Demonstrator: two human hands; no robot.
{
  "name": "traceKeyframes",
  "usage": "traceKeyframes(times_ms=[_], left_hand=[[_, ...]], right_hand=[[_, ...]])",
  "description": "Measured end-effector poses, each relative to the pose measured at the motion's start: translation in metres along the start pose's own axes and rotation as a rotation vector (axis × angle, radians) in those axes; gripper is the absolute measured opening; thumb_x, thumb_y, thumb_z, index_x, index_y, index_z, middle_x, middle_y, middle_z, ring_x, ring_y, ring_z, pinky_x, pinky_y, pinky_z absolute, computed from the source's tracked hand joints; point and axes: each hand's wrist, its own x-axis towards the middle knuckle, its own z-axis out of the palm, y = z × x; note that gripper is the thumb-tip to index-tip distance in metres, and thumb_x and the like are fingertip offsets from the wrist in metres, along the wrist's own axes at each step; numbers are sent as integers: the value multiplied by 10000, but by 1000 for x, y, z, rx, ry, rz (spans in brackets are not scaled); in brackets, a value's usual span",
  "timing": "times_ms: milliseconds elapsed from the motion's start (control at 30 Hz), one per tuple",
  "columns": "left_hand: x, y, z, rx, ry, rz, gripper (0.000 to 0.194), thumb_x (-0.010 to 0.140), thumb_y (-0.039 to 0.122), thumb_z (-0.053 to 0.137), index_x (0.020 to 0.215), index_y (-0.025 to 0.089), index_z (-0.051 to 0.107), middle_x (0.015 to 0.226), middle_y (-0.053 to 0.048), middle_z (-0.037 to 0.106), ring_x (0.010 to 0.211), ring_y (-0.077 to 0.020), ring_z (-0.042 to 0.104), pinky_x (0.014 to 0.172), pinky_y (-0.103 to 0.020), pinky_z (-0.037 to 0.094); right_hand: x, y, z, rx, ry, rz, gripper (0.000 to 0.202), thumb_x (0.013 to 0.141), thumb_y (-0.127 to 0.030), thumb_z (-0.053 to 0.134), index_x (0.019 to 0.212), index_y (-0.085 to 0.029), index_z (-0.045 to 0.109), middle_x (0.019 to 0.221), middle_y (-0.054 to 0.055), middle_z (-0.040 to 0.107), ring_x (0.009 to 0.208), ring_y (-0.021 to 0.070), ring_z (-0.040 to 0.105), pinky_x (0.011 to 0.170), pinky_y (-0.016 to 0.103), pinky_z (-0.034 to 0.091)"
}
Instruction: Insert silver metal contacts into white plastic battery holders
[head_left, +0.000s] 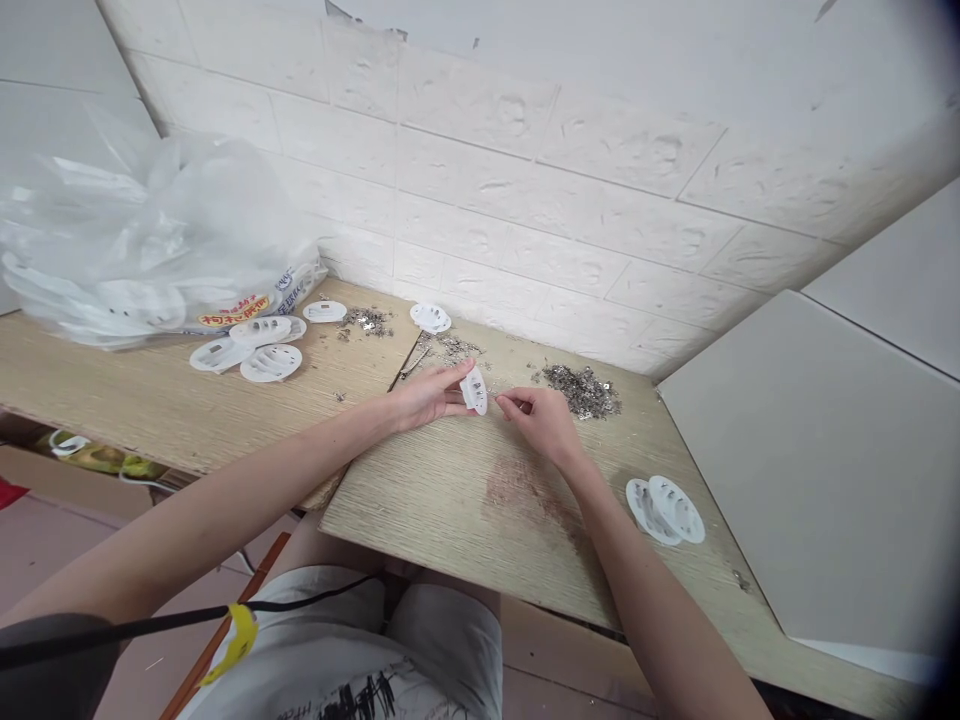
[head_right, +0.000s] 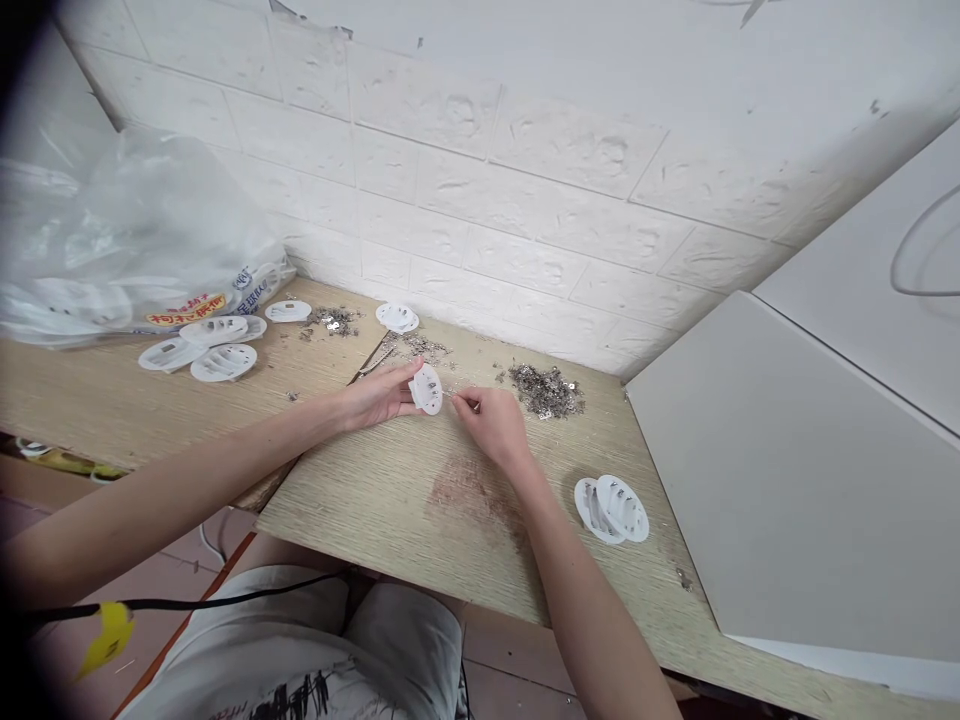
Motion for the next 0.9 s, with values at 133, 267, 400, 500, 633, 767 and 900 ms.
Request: traceKeyframes(times_ms=[133, 267, 400, 500, 633, 767, 900], left_hand=[[-1, 0, 1, 34, -3, 1, 362, 800, 450, 611, 846, 92, 635, 847, -119, 678, 794, -179, 658, 802, -344, 536], [-2, 0, 3, 61, 2, 8, 377, 792, 468, 613, 838, 94, 638, 823, -109, 673, 766, -175, 655, 792, -347, 534], [-2, 0, 4, 88, -3, 17, 371, 786, 462, 624, 828, 93, 638, 805, -100, 664, 780, -178, 651, 812, -366, 525], [-2, -2, 5, 100, 6, 23, 372, 768, 461, 647, 812, 92, 634, 792, -95, 659, 793, -179, 645, 831, -383, 515], [-1, -6, 5, 138, 7, 86, 368, 733, 456, 683, 811, 99, 641, 795, -77, 656, 779, -161, 625, 819, -368, 502], [1, -8, 4, 277, 43, 210, 338, 720, 416, 697, 864, 111, 676, 846, -68, 668, 788, -147, 604, 780, -306, 472], [2, -8, 3, 320, 56, 227, 302, 689, 281, 702, 949, 129, 681, 900, -63, 685, 785, -143, 601, 746, -283, 452]], right_hand=[[-2, -6, -4, -24, 5, 18, 291, 835, -326, 508, 764, -166, 740, 575, 11, 635, 493, 107, 446, 524, 241, 282], [-3, -9, -3, -55, -1, -4, 271, 838, -309, 512, 796, -187, 750, 625, 14, 672, 505, 112, 480, 527, 240, 285], [-5, -9, 0, -152, 22, -43, 266, 851, -300, 508, 794, -193, 745, 688, 37, 693, 568, 136, 539, 544, 245, 285], [-7, -12, 3, -261, 58, -67, 277, 862, -291, 498, 749, -191, 730, 696, 50, 689, 600, 148, 553, 539, 248, 270], [-7, -13, 2, -322, 91, -82, 278, 863, -287, 491, 728, -194, 716, 693, 51, 683, 603, 151, 552, 533, 251, 274], [-4, -6, -5, -234, 222, -76, 268, 841, -293, 497, 724, -174, 707, 721, 63, 692, 633, 161, 572, 586, 256, 345], [0, -2, -5, 47, 280, -1, 231, 802, -330, 545, 822, -168, 708, 724, 43, 691, 565, 139, 543, 578, 256, 391]])
